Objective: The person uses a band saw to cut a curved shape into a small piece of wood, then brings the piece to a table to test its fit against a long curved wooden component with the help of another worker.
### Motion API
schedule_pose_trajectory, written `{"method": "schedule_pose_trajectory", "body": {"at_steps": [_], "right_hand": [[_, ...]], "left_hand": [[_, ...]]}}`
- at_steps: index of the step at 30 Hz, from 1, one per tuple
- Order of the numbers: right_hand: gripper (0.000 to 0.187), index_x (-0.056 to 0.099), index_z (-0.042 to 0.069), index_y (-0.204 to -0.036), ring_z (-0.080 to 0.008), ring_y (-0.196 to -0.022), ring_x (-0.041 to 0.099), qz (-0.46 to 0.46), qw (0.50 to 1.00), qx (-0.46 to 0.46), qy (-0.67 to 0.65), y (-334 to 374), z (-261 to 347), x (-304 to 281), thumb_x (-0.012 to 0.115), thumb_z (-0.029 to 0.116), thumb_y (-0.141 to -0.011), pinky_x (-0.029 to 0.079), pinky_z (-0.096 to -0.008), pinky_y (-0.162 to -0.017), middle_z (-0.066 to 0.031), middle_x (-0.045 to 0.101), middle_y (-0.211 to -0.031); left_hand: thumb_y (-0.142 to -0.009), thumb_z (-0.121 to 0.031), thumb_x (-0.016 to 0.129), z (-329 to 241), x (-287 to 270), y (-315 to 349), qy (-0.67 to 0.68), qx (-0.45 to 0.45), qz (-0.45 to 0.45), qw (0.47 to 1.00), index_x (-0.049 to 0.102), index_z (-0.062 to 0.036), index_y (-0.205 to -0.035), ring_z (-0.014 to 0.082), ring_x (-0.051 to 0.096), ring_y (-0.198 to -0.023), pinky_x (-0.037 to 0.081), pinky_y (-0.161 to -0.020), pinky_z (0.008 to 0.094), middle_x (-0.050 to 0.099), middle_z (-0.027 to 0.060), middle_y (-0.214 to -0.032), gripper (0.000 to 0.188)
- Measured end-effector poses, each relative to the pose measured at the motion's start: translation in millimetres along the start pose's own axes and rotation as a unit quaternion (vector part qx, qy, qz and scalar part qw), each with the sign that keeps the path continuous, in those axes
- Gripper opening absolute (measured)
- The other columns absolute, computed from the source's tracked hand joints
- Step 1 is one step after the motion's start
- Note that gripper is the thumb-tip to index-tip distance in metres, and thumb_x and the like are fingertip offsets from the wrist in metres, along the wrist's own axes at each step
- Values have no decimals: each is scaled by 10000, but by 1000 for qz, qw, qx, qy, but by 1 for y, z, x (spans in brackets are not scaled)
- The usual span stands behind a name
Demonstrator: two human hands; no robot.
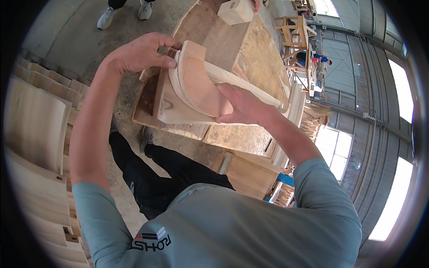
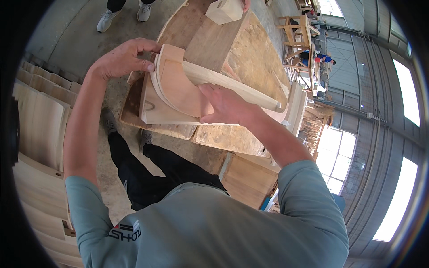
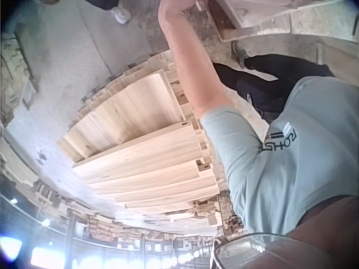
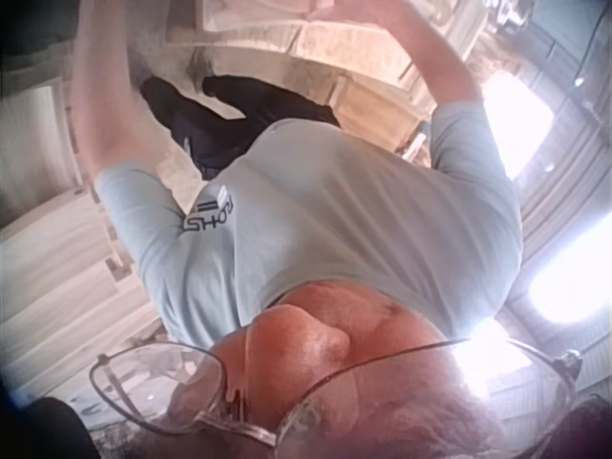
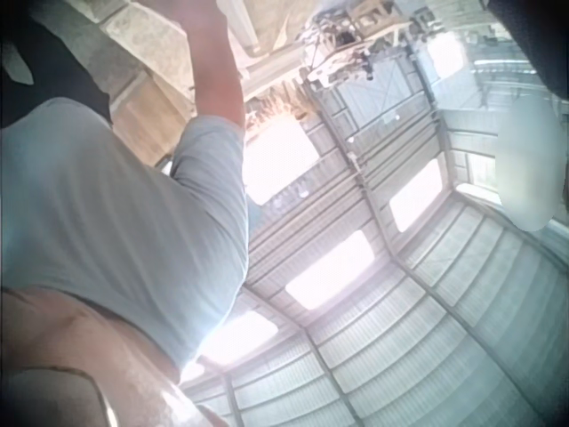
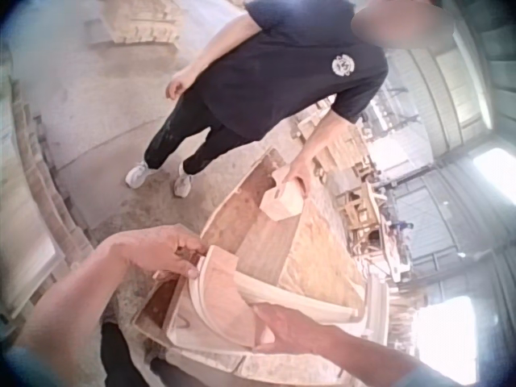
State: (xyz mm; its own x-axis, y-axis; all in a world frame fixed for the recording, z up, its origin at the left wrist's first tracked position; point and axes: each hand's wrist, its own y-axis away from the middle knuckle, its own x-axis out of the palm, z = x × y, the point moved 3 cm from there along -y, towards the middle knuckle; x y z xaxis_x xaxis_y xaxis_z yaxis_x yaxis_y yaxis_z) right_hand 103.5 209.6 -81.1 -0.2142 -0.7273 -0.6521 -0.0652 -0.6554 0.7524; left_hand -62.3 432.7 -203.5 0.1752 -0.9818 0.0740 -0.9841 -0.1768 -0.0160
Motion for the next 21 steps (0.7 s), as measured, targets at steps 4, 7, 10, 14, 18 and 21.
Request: {"method": "schedule_pose_trajectory", "body": {"at_steps": [4, 7, 10, 14, 18, 21], "right_hand": [[879, 421, -26, -1415, -389, -1230, 547, -27, 999, -24, 9, 3, -1, 1, 815, 384, -745, 465, -449, -1040, -235, 548, -1336], [865, 430, -25, -1412, -383, -1240, 539, -41, 998, -46, 12, 2, -6, 4, 811, 376, -747, 459, -447, -1046, -229, 543, -1344], [849, 443, -23, -1409, -372, -1266, 522, -38, 999, -37, -10, 0, -6, 2, 808, 370, -751, 454, -441, -1059, -225, 538, -1349], [869, 432, -19, -1436, -360, -1308, 495, -38, 999, -35, -16, 3, -8, 3, 809, 363, -752, 442, -429, -1087, -218, 523, -1383], [910, 408, -17, -1462, -369, -1313, 494, -15, 999, -27, -31, 0, -6, 1, 821, 358, -743, 431, -427, -1103, -216, 512, -1415], [913, 420, -13, -1455, -389, -1287, 515, -14, 999, -22, -35, 0, -6, 2, 837, 351, -728, 437, -435, -1088, -229, 528, -1396]], "left_hand": [[-867, -108, 711, -13, 2, -5, -25, 24, 3, 999, 608, -6, -1330, 128, 622, -972, 509, -898, 293, 677, 35, -1096, 485], [-865, -99, 690, -12, 1, -10, 19, -37, 33, 999, 628, -8, -1307, 76, 608, -816, 514, -723, 250, 671, 7, -952, 455], [-853, -81, 660, -17, -5, -8, 34, -80, 83, 993, 668, 0, -1219, 29, 583, -657, 455, -498, 188, 663, -3, -859, 374], [-859, -84, 663, -13, -9, -26, 10, -93, 124, 988, 678, 0, -1025, 51, 604, -577, 453, -449, 198, 658, 3, -748, 186], [-858, -56, 656, -3, -13, -30, 34, -91, 125, 987, 684, 3, -961, 67, 639, -563, 452, -419, 203, 666, 15, -721, 122], [-859, -36, 651, 4, -13, -35, 59, -90, 152, 982, 683, 13, -940, 74, 645, -545, 425, -387, 197, 672, 26, -724, 100]]}}
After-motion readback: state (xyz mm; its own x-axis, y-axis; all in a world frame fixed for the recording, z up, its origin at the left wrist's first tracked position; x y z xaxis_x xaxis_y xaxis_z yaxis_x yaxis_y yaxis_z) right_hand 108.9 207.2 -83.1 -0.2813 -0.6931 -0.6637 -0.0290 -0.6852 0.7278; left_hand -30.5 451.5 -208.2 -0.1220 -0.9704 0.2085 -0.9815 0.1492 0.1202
